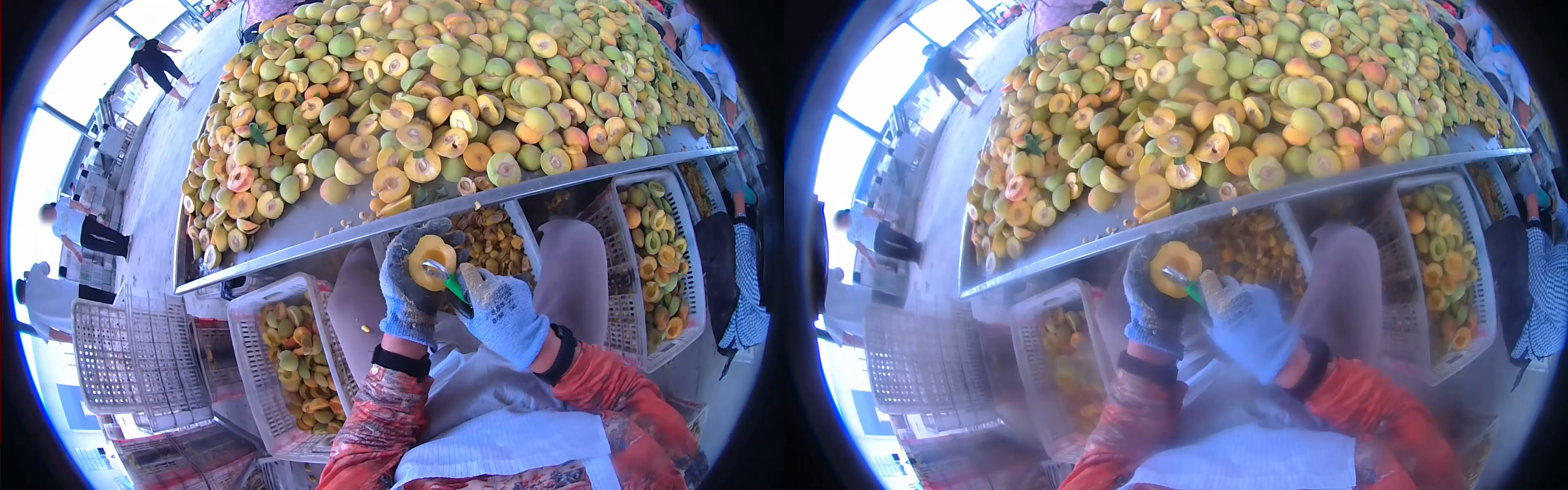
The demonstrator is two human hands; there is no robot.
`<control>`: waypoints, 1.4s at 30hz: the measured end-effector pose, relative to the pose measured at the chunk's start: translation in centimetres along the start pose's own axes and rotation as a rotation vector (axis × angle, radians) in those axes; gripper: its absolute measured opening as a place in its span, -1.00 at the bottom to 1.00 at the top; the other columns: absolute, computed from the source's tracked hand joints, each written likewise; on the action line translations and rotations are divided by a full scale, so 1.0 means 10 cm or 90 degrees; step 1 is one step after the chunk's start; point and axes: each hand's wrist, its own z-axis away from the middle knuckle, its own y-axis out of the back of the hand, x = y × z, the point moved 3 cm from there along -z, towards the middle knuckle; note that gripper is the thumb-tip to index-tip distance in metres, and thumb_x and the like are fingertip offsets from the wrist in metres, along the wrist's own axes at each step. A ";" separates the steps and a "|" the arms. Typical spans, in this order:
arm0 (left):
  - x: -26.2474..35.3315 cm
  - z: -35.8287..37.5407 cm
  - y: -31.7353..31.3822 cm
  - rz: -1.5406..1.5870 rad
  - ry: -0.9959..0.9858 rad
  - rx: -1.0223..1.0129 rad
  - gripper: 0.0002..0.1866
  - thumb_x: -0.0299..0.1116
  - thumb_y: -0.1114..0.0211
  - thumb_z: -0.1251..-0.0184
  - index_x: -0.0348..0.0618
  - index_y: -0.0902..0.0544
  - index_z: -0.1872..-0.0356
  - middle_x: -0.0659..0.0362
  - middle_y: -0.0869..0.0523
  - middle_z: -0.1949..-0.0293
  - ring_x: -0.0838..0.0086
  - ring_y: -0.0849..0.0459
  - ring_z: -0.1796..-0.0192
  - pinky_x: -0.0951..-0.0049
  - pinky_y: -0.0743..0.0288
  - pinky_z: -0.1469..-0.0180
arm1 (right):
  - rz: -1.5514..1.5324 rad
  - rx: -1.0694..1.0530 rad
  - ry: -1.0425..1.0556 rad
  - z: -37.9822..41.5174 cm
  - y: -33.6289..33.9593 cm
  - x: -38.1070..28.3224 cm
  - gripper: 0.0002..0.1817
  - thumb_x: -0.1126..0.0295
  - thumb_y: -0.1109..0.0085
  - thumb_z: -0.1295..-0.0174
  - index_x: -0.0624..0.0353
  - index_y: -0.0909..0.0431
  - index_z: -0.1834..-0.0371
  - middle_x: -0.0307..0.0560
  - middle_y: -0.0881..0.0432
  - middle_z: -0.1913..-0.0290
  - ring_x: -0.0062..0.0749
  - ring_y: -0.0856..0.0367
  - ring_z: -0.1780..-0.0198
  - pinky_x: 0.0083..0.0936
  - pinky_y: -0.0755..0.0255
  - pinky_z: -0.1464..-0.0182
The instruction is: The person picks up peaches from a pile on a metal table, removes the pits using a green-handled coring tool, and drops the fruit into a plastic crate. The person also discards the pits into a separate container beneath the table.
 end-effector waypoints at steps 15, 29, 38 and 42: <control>0.06 -0.09 -0.02 0.100 0.095 0.007 -0.57 -0.08 -0.13 -0.27 -0.22 -0.42 0.03 -0.08 -0.56 0.10 0.09 -0.58 0.06 0.05 -0.55 0.05 | -0.946 -0.324 -0.318 -0.01 0.03 0.06 -0.69 0.43 -0.22 -0.10 0.24 -0.44 0.10 -0.12 -0.60 0.35 -0.47 -0.58 0.43 -0.54 -0.44 0.42; 0.26 -0.07 0.32 0.177 0.085 0.151 -0.51 0.01 -0.17 -0.21 -0.26 -0.48 0.12 0.04 -0.59 0.23 0.22 -0.58 0.15 0.14 -0.55 0.06 | -0.943 -0.182 -0.366 0.06 -0.07 0.37 -0.73 0.38 -0.23 -0.10 0.19 -0.45 0.16 -0.23 -0.49 0.42 -0.57 -0.49 0.56 -0.62 -0.43 0.56; 1.40 0.47 2.07 -1.129 -0.169 0.346 -0.73 -0.48 -0.29 -0.13 -0.31 -0.58 0.13 0.12 -0.64 0.18 0.46 -0.62 0.20 0.50 -0.50 0.12 | -0.974 -0.239 -0.352 0.03 -0.29 0.63 -0.67 0.44 -0.24 -0.10 0.24 -0.42 0.07 -0.19 -0.55 0.28 -0.58 -0.52 0.50 -0.68 -0.45 0.48; 1.10 -0.39 1.09 -0.741 -0.082 0.296 -0.76 -0.41 -0.27 -0.16 -0.26 -0.61 0.14 0.11 -0.69 0.28 0.39 -0.63 0.26 0.47 -0.49 0.13 | -0.392 -0.177 -0.174 0.00 -0.37 0.61 -0.48 0.33 -0.33 -0.02 0.21 -0.34 -0.03 0.03 -0.58 0.30 -0.28 -0.62 0.41 -0.44 -0.49 0.32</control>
